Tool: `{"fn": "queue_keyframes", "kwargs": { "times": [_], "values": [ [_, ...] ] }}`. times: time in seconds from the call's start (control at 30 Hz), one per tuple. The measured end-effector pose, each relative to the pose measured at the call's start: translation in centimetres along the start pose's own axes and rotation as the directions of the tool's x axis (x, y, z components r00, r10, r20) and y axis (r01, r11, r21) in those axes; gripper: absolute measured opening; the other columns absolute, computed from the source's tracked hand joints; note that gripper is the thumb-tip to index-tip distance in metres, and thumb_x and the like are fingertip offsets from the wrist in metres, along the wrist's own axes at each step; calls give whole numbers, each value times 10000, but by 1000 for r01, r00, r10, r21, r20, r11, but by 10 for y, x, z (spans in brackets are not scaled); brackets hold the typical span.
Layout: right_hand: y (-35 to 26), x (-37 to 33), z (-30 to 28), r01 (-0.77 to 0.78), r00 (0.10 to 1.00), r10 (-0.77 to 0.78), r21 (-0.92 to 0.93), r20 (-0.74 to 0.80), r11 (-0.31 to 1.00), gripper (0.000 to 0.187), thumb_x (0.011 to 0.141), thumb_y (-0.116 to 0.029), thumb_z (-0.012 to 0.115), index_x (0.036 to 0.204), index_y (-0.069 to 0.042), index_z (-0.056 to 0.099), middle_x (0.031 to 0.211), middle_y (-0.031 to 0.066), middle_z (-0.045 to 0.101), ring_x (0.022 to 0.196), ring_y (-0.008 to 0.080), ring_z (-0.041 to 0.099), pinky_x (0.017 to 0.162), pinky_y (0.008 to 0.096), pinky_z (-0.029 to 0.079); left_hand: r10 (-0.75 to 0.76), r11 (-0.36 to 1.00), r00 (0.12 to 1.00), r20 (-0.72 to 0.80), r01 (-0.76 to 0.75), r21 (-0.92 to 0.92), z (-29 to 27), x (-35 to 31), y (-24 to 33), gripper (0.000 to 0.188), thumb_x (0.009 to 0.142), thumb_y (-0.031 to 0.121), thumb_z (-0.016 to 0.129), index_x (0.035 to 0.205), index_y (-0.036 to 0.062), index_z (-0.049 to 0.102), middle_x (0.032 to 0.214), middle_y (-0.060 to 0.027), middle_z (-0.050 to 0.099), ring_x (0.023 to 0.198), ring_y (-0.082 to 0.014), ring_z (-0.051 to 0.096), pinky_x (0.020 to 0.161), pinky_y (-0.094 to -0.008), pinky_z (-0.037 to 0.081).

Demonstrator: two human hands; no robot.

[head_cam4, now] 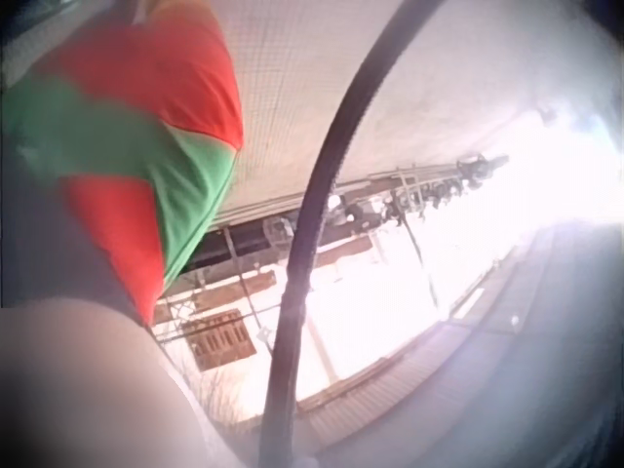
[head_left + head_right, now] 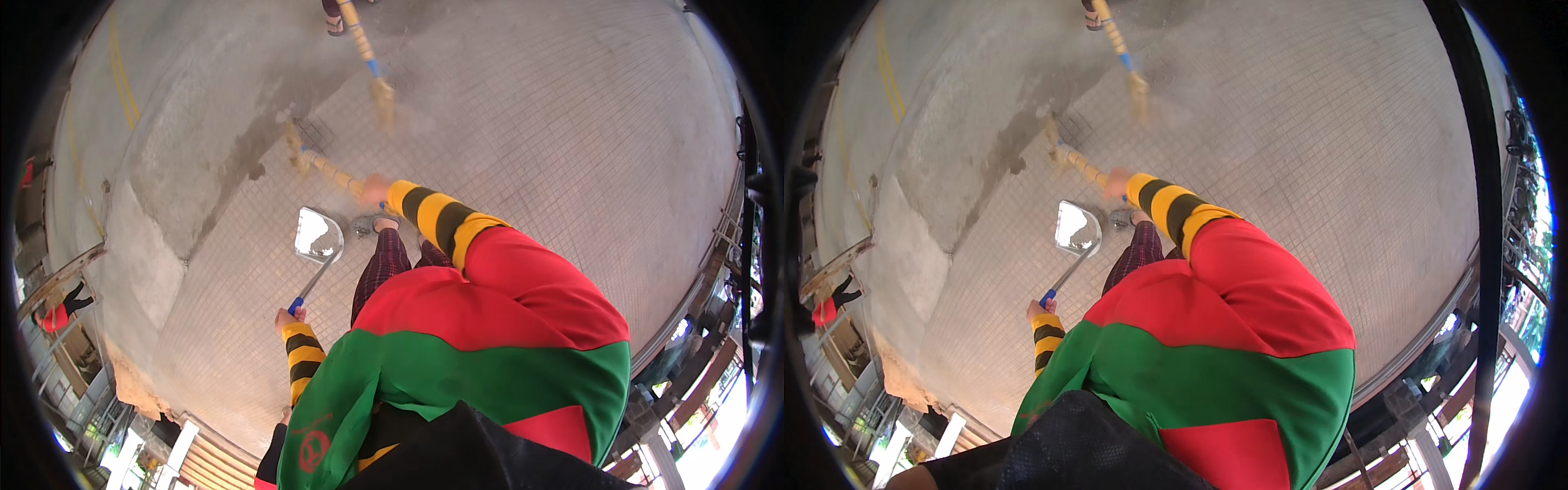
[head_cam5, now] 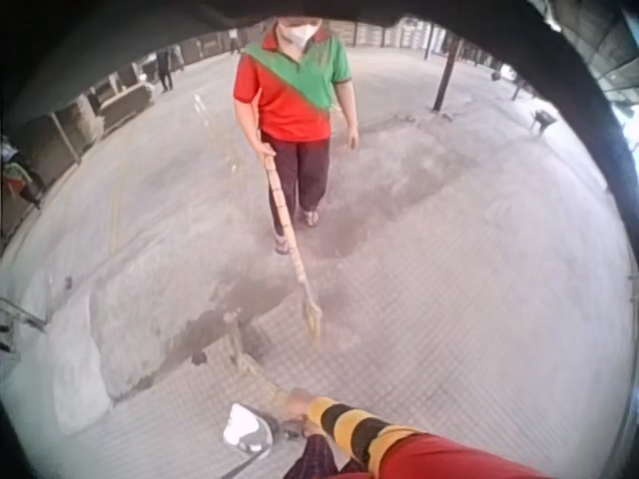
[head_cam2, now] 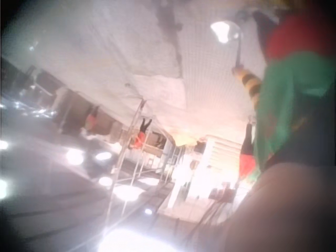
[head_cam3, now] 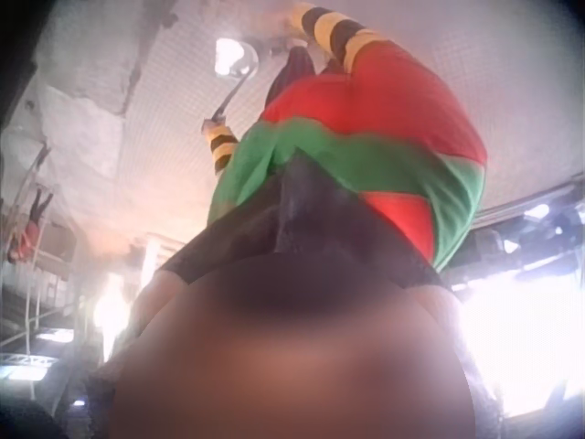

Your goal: The person sweeps a tiled floor using a broom and dustpan, gathering debris into the dustpan. They coordinate with another person who also sweeps nearby.

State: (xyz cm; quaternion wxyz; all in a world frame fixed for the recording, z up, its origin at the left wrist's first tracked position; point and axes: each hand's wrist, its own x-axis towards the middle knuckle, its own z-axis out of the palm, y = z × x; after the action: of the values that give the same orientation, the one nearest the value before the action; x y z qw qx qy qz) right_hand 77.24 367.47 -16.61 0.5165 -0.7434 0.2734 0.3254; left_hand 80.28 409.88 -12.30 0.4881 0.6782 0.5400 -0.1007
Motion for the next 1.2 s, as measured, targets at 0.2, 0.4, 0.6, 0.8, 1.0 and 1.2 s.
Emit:
{"fn": "queue_keyframes", "kwargs": {
  "times": [0.2, 0.4, 0.6, 0.8, 1.0, 1.2],
  "values": [
    [75, 2, -20, -245, 952, 269, 159, -147, 956, 327, 615, -335, 690, 701, -22, 654, 645, 114, 637, 614, 246, 630, 585, 353, 489, -28, 999, 999, 42, 27, 18, -18, 26, -1, 295, 868, 186, 468, 1140, 80, 426, 816, -149, 553, 562, -219, 581, 510, -405, 537],
    [163, -77, -1, -309, 862, 436, 413, -259, 857, 435, 636, -383, 691, 730, 38, 645, 646, 132, 634, 576, 223, 627, 553, 341, 489, 39, 999, 998, 48, -40, 27, -19, 16, 0, 294, 857, 175, 456, 1118, 44, 429, 781, -164, 544, 540, -205, 571, 522, -384, 540],
    [197, -188, 18, -241, 843, 497, 682, -205, 690, 292, 709, -233, 691, 723, 51, 620, 619, 100, 594, 485, 169, 575, 459, 319, 457, 55, 997, 997, 58, -58, 51, -14, 12, -2, 290, 853, 157, 398, 1081, -23, 408, 751, -156, 535, 543, -193, 567, 535, -351, 547],
    [199, -327, 34, -225, 896, 387, 531, -216, 817, 286, 716, -191, 678, 871, 29, 582, 613, 68, 547, 505, 154, 546, 466, 308, 433, 108, 989, 992, 66, -113, 91, -18, 7, -6, 351, 838, 118, 359, 1160, -20, 375, 779, -182, 538, 566, -204, 581, 542, -362, 557],
    [229, -387, 37, -209, 950, 197, -25, -240, 978, 363, 680, -248, 656, 945, -18, 564, 804, 195, 607, 807, 353, 585, 701, 419, 448, 122, 974, 992, 39, -127, 185, -16, 10, -7, 356, 811, 65, 331, 1147, -38, 387, 737, -196, 554, 523, -209, 580, 501, -350, 556],
    [263, -338, 52, -297, 943, 264, -154, -202, 942, 344, 670, -246, 677, 927, -27, 611, 770, 171, 625, 761, 304, 612, 681, 400, 467, 133, 986, 990, 42, -137, 97, -15, 2, -16, 332, 825, 92, 342, 1126, -12, 432, 777, -203, 557, 531, -213, 582, 477, -319, 538]
  ]
}}
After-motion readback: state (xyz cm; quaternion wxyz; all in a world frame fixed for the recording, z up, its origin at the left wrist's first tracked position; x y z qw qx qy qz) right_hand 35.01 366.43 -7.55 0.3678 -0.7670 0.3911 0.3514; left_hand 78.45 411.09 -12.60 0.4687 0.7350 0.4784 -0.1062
